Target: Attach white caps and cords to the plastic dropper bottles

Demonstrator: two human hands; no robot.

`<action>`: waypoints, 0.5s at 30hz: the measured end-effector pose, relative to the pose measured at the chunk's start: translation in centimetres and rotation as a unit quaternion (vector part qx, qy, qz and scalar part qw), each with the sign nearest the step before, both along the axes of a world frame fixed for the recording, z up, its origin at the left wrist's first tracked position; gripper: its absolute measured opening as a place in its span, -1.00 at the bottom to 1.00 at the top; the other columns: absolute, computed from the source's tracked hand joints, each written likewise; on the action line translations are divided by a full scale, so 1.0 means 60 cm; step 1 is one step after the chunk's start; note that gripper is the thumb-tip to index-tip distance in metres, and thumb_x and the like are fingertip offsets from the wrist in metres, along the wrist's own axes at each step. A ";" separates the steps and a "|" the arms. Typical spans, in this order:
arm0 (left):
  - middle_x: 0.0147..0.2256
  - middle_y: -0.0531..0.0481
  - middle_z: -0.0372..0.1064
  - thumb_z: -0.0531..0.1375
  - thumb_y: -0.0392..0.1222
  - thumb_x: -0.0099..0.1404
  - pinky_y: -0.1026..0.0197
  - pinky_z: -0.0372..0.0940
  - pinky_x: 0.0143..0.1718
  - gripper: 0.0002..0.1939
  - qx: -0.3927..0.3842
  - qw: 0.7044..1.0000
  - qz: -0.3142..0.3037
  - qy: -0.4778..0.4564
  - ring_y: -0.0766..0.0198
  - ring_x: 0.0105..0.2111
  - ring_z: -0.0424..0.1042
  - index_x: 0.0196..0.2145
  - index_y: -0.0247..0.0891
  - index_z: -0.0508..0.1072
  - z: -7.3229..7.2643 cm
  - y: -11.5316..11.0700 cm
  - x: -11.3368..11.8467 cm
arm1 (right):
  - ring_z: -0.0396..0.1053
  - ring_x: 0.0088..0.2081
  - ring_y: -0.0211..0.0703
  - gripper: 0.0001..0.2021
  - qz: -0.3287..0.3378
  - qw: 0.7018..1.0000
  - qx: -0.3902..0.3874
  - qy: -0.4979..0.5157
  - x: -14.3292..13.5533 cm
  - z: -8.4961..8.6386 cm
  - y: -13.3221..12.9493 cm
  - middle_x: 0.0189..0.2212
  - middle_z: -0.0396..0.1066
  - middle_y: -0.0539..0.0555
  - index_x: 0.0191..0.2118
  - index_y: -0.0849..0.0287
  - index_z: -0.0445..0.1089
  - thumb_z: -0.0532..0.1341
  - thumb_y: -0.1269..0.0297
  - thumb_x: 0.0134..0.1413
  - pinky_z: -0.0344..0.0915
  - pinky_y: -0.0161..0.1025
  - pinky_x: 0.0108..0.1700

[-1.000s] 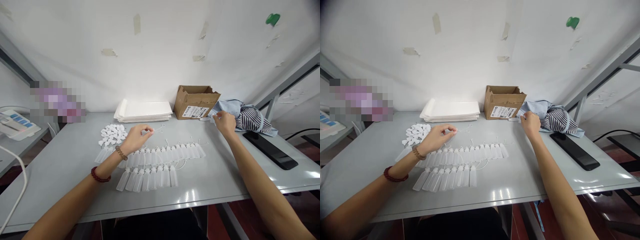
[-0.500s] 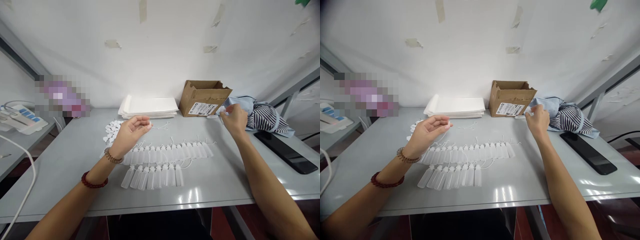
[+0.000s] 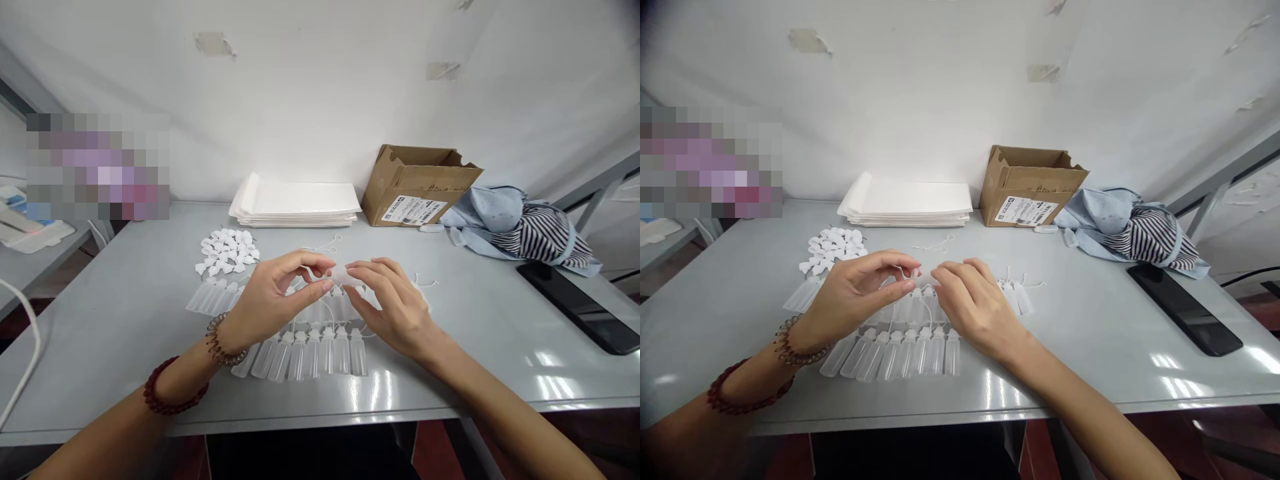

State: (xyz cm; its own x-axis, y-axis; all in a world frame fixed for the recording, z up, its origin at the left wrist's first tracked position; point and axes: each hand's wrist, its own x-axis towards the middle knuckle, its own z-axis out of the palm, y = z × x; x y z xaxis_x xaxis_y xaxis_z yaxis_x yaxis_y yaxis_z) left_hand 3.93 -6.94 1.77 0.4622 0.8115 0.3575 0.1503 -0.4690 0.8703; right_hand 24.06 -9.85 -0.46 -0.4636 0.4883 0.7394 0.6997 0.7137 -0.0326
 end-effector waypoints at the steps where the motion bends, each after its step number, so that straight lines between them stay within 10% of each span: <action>1: -0.25 0.02 0.46 0.23 -0.27 0.23 0.26 0.34 -0.21 -0.81 -0.018 1.000 -0.006 -0.006 0.33 -0.27 0.39 -0.17 -0.23 0.48 -0.001 -0.001 0.002 | 0.41 -0.23 -0.09 -0.64 0.006 1.000 -0.004 0.003 0.001 -0.002 -0.002 -0.25 0.46 0.26 -0.04 0.31 0.22 0.21 0.61 0.01 0.36 -0.08 -0.15; 15: -0.27 0.03 0.49 0.26 -0.18 0.21 0.25 0.31 -0.27 -0.85 -0.098 0.995 -0.026 0.019 0.31 -0.29 0.38 -0.24 -0.20 0.53 -0.017 0.004 0.010 | 0.42 -0.26 -0.14 -0.68 0.026 0.998 -0.049 0.031 -0.004 -0.007 -0.013 -0.26 0.47 0.21 -0.07 0.31 0.25 0.24 0.59 0.03 0.34 -0.18 -0.27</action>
